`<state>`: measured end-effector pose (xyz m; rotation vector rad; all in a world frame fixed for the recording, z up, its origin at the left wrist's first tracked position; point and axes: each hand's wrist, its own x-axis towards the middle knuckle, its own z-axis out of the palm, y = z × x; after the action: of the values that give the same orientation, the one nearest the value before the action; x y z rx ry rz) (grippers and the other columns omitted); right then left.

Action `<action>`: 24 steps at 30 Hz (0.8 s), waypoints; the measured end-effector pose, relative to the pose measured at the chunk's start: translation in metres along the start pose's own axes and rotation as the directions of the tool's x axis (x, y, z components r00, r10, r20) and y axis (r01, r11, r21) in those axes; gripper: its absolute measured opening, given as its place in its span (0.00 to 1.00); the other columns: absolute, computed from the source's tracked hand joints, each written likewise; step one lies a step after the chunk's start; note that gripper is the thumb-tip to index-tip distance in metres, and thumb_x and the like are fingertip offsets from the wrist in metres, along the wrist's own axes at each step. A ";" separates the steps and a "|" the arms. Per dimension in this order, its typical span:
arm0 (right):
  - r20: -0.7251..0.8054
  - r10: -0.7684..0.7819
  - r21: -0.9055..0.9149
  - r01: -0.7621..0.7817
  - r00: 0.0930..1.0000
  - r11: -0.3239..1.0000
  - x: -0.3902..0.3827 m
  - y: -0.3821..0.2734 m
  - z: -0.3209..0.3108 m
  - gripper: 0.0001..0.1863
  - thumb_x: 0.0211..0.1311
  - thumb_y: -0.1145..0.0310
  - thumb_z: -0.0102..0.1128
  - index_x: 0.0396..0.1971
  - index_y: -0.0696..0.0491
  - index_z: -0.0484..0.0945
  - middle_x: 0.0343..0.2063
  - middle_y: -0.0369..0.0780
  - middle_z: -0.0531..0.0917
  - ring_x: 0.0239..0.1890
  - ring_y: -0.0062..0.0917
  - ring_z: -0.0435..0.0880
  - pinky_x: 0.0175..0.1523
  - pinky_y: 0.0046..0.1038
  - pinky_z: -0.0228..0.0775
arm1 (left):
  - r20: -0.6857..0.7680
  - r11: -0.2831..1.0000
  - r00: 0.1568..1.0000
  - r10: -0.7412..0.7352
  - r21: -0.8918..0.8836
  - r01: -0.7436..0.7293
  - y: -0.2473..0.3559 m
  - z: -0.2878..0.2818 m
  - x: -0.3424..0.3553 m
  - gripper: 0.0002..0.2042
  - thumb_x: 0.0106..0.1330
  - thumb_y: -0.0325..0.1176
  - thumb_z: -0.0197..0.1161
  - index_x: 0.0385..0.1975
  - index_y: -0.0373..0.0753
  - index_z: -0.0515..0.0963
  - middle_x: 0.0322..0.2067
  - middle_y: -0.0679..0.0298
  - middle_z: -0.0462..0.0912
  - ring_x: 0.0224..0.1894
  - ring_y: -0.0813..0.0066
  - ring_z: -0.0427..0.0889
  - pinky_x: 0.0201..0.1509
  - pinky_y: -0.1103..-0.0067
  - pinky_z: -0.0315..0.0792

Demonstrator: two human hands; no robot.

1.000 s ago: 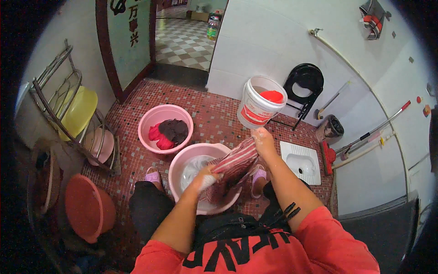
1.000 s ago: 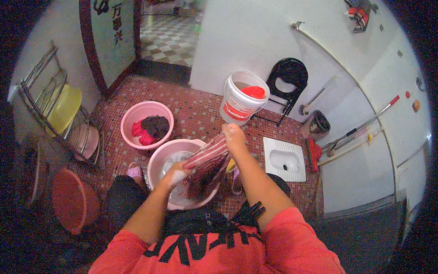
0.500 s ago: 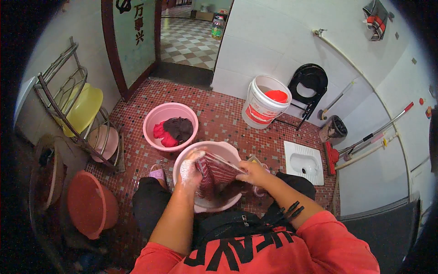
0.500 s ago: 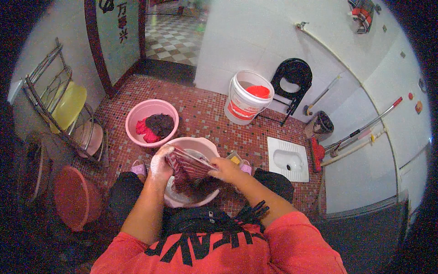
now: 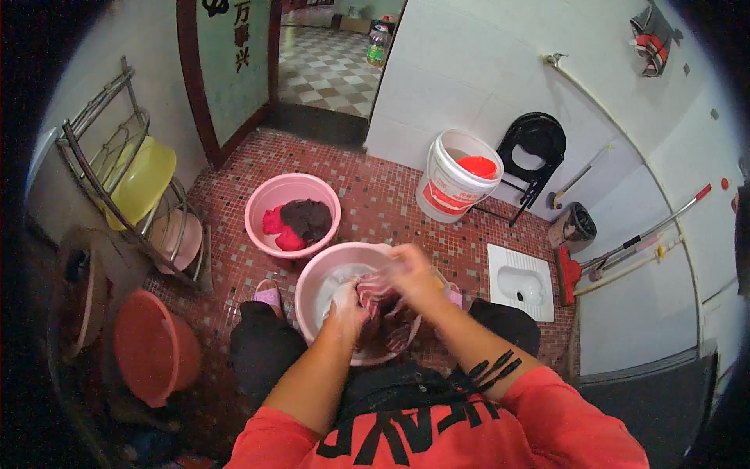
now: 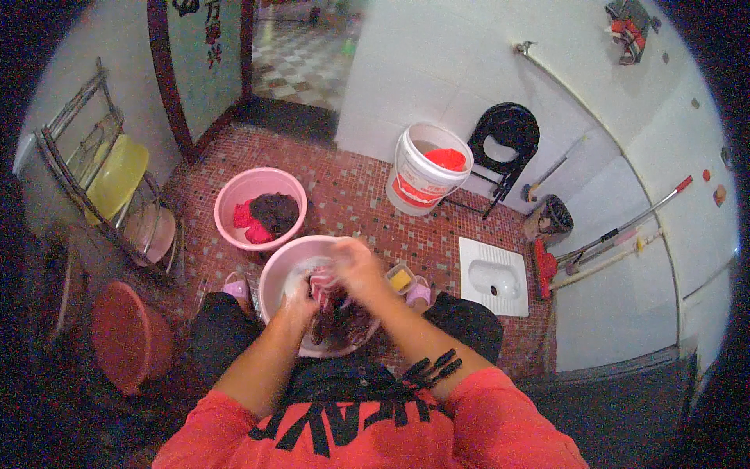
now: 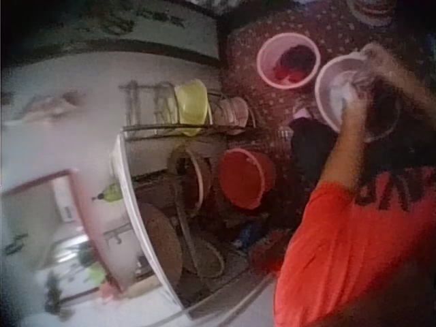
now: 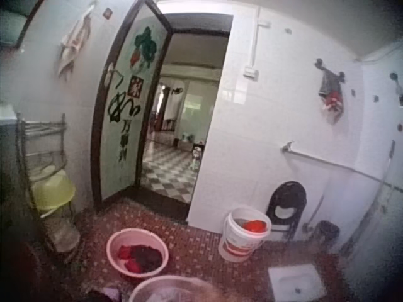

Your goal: The person washes a striped garment by hand in a basin of soapy water, scrubbing the fabric with their hands and a small yellow sponge.

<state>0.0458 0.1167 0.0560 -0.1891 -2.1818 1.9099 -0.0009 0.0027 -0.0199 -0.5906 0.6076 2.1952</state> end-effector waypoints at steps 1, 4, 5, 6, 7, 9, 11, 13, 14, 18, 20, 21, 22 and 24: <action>0.163 -0.128 -0.145 0.152 0.978 0.978 -0.012 0.020 0.027 0.06 0.51 0.73 0.52 0.31 0.54 0.71 0.30 0.41 0.78 0.30 0.27 0.77 0.36 0.27 0.71 | -0.063 0.999 0.997 0.037 -0.029 -0.039 -0.006 -0.018 0.018 0.13 0.63 0.37 0.43 0.40 0.39 0.71 0.34 0.58 0.76 0.35 0.62 0.76 0.43 0.67 0.72; 0.462 -0.583 -0.645 0.704 0.669 0.297 -0.026 0.015 0.050 0.10 0.51 0.65 0.50 0.29 0.56 0.71 0.30 0.46 0.76 0.31 0.39 0.77 0.36 0.37 0.70 | -0.083 1.000 0.996 -0.005 0.028 0.007 -0.019 -0.002 0.009 0.13 0.63 0.40 0.45 0.39 0.40 0.71 0.34 0.59 0.76 0.35 0.65 0.76 0.40 0.69 0.72; 0.444 -0.674 -0.698 0.699 0.591 0.153 -0.024 0.007 0.046 0.11 0.51 0.64 0.50 0.29 0.56 0.71 0.29 0.47 0.76 0.32 0.41 0.77 0.36 0.38 0.70 | -0.088 0.998 0.996 -0.021 0.061 0.027 -0.022 0.010 -0.001 0.13 0.63 0.41 0.46 0.39 0.41 0.71 0.34 0.59 0.76 0.35 0.66 0.76 0.39 0.70 0.73; 0.360 -0.383 -0.811 0.489 0.850 0.322 -0.002 0.022 0.018 0.11 0.51 0.63 0.50 0.29 0.56 0.71 0.30 0.48 0.76 0.33 0.40 0.77 0.36 0.38 0.69 | -0.090 0.995 0.995 -0.032 0.092 0.040 -0.025 0.022 -0.011 0.14 0.63 0.43 0.47 0.39 0.41 0.71 0.33 0.59 0.77 0.35 0.67 0.76 0.38 0.71 0.73; 0.219 -0.025 -0.892 0.210 0.975 0.400 0.011 0.031 -0.001 0.12 0.51 0.63 0.50 0.29 0.57 0.71 0.31 0.49 0.76 0.34 0.40 0.77 0.36 0.39 0.69 | -0.095 0.990 0.994 -0.049 0.126 0.060 -0.026 0.029 -0.017 0.14 0.63 0.44 0.48 0.38 0.42 0.72 0.33 0.60 0.77 0.35 0.69 0.76 0.37 0.73 0.73; 0.155 -0.032 -0.881 0.153 0.987 0.448 0.013 0.021 -0.004 0.12 0.51 0.63 0.50 0.29 0.57 0.71 0.29 0.49 0.76 0.33 0.41 0.77 0.36 0.39 0.68 | -0.057 0.983 0.994 -0.097 0.152 0.105 -0.015 0.034 -0.027 0.13 0.62 0.46 0.49 0.35 0.44 0.71 0.29 0.64 0.76 0.30 0.73 0.74 0.30 0.74 0.69; 0.036 -0.008 -0.852 0.035 0.999 0.523 0.005 0.011 0.010 0.11 0.51 0.64 0.50 0.29 0.57 0.71 0.27 0.49 0.76 0.32 0.43 0.76 0.35 0.40 0.68 | -0.029 0.999 0.999 -0.045 0.019 0.045 -0.020 0.024 -0.008 0.12 0.61 0.47 0.51 0.32 0.45 0.71 0.24 0.68 0.75 0.25 0.76 0.72 0.22 0.78 0.65; 0.336 -0.071 -0.815 0.328 0.939 0.477 -0.022 0.011 0.045 0.09 0.52 0.65 0.50 0.27 0.56 0.71 0.25 0.48 0.76 0.30 0.45 0.76 0.34 0.41 0.68 | 0.075 0.999 0.997 0.020 -0.035 -0.017 -0.020 -0.018 0.023 0.12 0.61 0.47 0.51 0.33 0.45 0.71 0.25 0.68 0.75 0.25 0.75 0.72 0.22 0.78 0.66; 0.342 0.097 -0.794 0.232 0.935 0.562 -0.035 -0.013 0.064 0.09 0.51 0.65 0.50 0.26 0.56 0.71 0.26 0.48 0.77 0.29 0.45 0.76 0.35 0.40 0.68 | 0.117 0.999 0.993 0.023 -0.033 -0.019 -0.019 -0.022 0.026 0.12 0.62 0.47 0.51 0.33 0.45 0.71 0.25 0.67 0.75 0.25 0.75 0.73 0.22 0.79 0.66; 0.155 -0.008 -0.794 0.129 0.988 0.594 -0.009 0.023 0.024 0.10 0.50 0.63 0.51 0.25 0.55 0.71 0.26 0.49 0.76 0.29 0.45 0.76 0.34 0.40 0.69 | 0.053 0.997 0.997 -0.065 0.051 0.062 -0.030 0.005 0.006 0.12 0.62 0.46 0.50 0.34 0.44 0.70 0.25 0.67 0.75 0.26 0.74 0.73 0.23 0.79 0.67; 0.010 0.006 -0.860 0.005 1.000 0.510 0.012 0.022 -0.016 0.11 0.49 0.62 0.52 0.27 0.55 0.72 0.27 0.48 0.77 0.31 0.45 0.76 0.39 0.40 0.68 | 0.030 0.982 0.992 -0.123 0.149 0.117 -0.026 0.038 -0.018 0.12 0.62 0.46 0.50 0.35 0.44 0.70 0.25 0.67 0.75 0.26 0.73 0.73 0.23 0.79 0.67; 0.007 0.005 -0.862 0.003 1.000 0.506 0.010 0.015 -0.013 0.11 0.49 0.62 0.52 0.27 0.55 0.72 0.27 0.48 0.77 0.31 0.45 0.76 0.39 0.40 0.68 | 0.035 0.994 0.998 -0.058 0.097 0.054 -0.024 0.053 -0.030 0.12 0.63 0.44 0.50 0.36 0.43 0.70 0.27 0.66 0.75 0.27 0.72 0.74 0.25 0.77 0.69; 0.026 -0.014 -0.853 0.029 1.000 0.521 0.005 0.009 -0.007 0.12 0.50 0.61 0.52 0.28 0.55 0.72 0.27 0.49 0.77 0.31 0.45 0.77 0.39 0.40 0.68 | 0.049 0.997 0.998 -0.046 0.070 0.043 -0.022 0.046 -0.025 0.12 0.63 0.44 0.50 0.36 0.43 0.70 0.28 0.66 0.75 0.28 0.72 0.74 0.25 0.77 0.69; 0.087 -0.037 -0.836 0.093 0.996 0.540 -0.013 -0.006 0.035 0.12 0.50 0.61 0.52 0.28 0.56 0.71 0.27 0.49 0.77 0.32 0.45 0.77 0.40 0.40 0.68 | 0.191 0.999 0.981 0.022 -0.027 -0.017 -0.027 -0.019 0.030 0.12 0.62 0.44 0.50 0.37 0.42 0.71 0.29 0.65 0.75 0.30 0.72 0.75 0.27 0.76 0.70</action>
<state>0.0498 0.0794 0.0571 -0.1988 -2.9156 0.6407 0.0064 0.0239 -0.0587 -0.3819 0.4868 2.2483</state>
